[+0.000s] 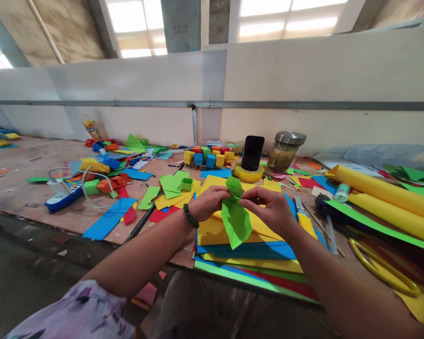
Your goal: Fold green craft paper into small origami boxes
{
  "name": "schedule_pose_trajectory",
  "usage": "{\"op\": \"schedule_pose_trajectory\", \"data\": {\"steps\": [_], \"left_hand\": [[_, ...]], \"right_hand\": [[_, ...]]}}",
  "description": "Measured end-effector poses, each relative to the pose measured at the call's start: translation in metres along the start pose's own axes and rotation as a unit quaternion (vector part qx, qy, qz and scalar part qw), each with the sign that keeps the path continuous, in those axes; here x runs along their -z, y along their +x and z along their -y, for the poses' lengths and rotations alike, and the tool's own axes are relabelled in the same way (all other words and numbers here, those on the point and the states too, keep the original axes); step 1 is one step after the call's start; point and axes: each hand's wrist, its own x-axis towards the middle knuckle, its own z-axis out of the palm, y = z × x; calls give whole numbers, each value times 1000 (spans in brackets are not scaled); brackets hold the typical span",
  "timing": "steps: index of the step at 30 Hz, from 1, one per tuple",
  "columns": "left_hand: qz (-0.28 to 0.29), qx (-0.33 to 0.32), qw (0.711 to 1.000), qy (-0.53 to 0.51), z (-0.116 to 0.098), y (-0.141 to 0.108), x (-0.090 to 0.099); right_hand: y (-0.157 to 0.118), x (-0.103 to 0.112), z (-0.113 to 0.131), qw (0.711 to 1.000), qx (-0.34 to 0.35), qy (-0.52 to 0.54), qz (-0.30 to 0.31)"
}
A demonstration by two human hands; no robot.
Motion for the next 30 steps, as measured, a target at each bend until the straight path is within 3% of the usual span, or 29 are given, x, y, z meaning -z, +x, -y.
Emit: {"op": "schedule_pose_trajectory", "data": {"steps": [7, 14, 21, 30], "left_hand": [[-24, -3, 1000, 3, 0, 0, 1], [-50, 42, 997, 27, 2, 2, 3], [-77, 61, 995, 31, -1, 1, 1], [-88, 72, 992, 51, -2, 3, 1]], "right_hand": [[1, 2, 2, 1000, -15, -14, -21], [7, 8, -9, 992, -100, -63, -52], [11, 9, -18, 988, -146, -8, -38], [9, 8, -18, 988, -152, 20, 15]]}}
